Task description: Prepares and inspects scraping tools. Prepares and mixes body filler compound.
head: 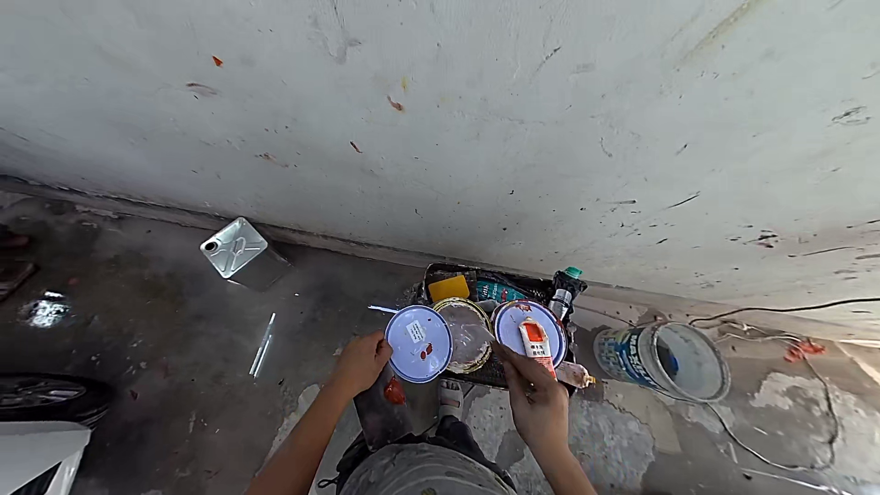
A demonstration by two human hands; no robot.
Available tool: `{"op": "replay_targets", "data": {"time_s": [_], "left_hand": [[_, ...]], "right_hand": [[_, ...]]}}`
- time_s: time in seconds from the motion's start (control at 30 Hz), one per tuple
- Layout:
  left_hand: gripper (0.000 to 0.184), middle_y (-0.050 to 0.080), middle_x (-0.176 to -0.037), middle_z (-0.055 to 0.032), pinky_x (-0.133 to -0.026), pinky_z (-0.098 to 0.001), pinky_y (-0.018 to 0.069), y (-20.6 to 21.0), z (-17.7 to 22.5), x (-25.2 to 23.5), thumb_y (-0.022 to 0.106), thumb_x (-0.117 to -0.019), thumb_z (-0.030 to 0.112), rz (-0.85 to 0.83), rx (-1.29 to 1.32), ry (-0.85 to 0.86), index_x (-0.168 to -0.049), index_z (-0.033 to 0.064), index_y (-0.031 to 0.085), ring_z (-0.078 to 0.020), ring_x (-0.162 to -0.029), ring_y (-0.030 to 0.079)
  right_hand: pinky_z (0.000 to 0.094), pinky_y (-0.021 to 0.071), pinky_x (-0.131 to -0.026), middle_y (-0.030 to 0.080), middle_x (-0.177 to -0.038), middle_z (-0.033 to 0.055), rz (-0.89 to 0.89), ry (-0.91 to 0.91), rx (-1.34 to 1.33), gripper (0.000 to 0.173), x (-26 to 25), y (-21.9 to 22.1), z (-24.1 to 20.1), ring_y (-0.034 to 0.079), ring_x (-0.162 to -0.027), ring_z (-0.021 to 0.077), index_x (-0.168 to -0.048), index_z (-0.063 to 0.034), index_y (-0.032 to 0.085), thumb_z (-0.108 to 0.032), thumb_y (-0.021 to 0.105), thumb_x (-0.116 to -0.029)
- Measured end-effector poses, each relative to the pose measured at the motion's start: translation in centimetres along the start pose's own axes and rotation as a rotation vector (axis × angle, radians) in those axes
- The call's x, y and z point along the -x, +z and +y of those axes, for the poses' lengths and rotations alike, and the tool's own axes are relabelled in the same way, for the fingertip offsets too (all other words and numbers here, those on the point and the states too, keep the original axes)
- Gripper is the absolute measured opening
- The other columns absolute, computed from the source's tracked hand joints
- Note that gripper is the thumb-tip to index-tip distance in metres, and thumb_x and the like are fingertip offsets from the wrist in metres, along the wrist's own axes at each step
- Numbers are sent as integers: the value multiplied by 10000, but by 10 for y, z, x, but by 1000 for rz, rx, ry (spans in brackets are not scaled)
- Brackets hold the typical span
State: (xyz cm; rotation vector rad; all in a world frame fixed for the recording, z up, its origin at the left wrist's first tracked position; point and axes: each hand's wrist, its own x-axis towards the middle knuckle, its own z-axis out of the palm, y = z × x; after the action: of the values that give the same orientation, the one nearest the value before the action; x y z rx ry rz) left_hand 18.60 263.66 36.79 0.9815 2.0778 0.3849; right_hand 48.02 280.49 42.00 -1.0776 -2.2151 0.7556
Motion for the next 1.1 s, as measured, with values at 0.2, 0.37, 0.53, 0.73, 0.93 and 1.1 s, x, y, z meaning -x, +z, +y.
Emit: {"op": "replay_targets", "data": {"time_s": [0.2,0.37,0.53,0.73,0.93,1.1], "left_hand": [[380,630,-836,-105,-783,-498,518,6,15,-7,404,-1030,362,15,25,14,-970,77,647,-267,-842,646],[391,639,-865,-113,-808,-513,518,16,41,-20,404,-1035,377,-3,16,23,-980,76,648,-280,-869,649],[458,690,-993,-157,-911,-520,528,43,63,-40,353,-1083,381,39,75,37,-1127,48,663,-300,-988,678],[640,696,-906,-125,-849,-490,546,33,62,-25,296,-1091,512,116,475,12,-985,46,722,-245,-889,674],[360,666,-868,-34,-752,-326,583,-43,162,37,412,-1098,335,225,1043,547,-995,76,640,-140,-802,660],[258,655,-960,20,-739,-234,580,-76,215,57,465,-1090,372,752,559,975,-1049,135,557,-59,-857,659]], "right_hand": [[260,619,-844,784,-1018,119,278,326,-561,205,21,17,6,753,-918,123,-1062,40,773,27,676,-881],[262,616,-851,782,-1035,122,356,184,-596,229,3,-17,-9,750,-924,143,-1082,34,774,37,654,-886],[376,606,-946,767,-1115,126,450,-88,-759,237,-23,-75,-32,734,-1057,244,-1094,-84,795,16,680,-912],[492,597,-911,721,-1086,212,408,284,-1436,217,-35,-91,-53,721,-984,289,-1104,2,720,-40,737,-892],[461,601,-899,737,-1056,196,257,245,-1502,187,-43,-90,-70,728,-960,261,-1060,-12,755,-37,769,-875],[349,619,-890,769,-1080,93,96,-262,-1033,182,-64,-118,-82,740,-978,172,-1125,-103,779,-101,708,-958]]}}
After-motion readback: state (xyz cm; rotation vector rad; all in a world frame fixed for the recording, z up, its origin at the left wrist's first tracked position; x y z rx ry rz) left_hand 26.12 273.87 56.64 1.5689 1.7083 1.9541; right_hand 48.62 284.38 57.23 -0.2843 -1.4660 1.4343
